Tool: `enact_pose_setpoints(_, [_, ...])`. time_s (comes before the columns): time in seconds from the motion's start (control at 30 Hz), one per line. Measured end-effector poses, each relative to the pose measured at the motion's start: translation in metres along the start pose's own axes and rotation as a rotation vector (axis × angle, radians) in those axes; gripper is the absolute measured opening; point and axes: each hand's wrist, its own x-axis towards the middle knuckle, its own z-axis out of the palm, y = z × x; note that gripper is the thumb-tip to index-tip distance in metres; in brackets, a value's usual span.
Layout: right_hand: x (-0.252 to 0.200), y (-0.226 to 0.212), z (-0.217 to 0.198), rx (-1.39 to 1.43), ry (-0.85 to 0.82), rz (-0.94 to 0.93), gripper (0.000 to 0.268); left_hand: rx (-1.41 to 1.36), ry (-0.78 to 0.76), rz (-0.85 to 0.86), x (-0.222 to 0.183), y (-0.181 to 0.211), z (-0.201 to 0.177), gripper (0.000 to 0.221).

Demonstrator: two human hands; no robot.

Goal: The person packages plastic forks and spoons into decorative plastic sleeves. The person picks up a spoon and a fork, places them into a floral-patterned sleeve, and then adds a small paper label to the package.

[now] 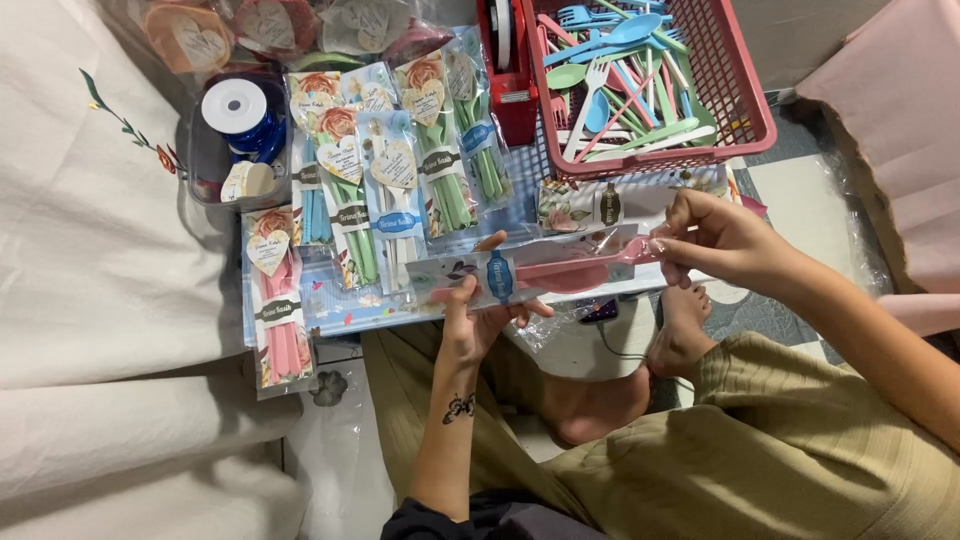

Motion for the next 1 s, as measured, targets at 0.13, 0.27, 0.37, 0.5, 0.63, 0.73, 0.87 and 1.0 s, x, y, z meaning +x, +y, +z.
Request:
enact_pose_setpoints(0.13, [0.002, -0.008, 0.005, 0.031, -0.041, 0.002, 0.009, -0.062, -0.037, -0.011, 0.003, -0.003, 0.002, 0.05])
enact_pose_setpoints(0.27, [0.003, -0.006, 0.004, 0.1, -0.046, 0.027, 0.01, 0.039, 0.013, -0.011, 0.005, -0.003, 0.006, 0.047])
enact_pose_setpoints(0.37, [0.002, 0.001, 0.0, 0.152, -0.034, 0.029, 0.007, 0.02, 0.015, -0.028, 0.005, -0.004, 0.0, 0.048])
enact_pose_setpoints(0.5, [0.001, 0.0, -0.002, 0.143, -0.06, 0.02, 0.007, 0.042, -0.016, -0.048, 0.004, -0.001, 0.001, 0.05])
enact_pose_setpoints(0.63, [0.0, -0.005, -0.001, 0.106, -0.065, 0.018, 0.009, 0.203, -0.013, -0.07, 0.0, 0.004, 0.016, 0.049])
enact_pose_setpoints(0.73, [0.0, -0.006, -0.002, -0.028, -0.034, 0.031, 0.005, 0.215, -0.005, -0.092, 0.001, 0.003, 0.016, 0.05])
enact_pose_setpoints(0.87, [0.0, -0.013, -0.002, -0.129, -0.044, 0.067, 0.009, 0.138, 0.047, -0.037, 0.002, -0.001, 0.011, 0.047])
enact_pose_setpoints(1.0, [-0.003, -0.017, -0.004, -0.21, -0.155, 0.083, 0.025, 0.131, 0.102, -0.001, 0.001, 0.002, 0.012, 0.043])
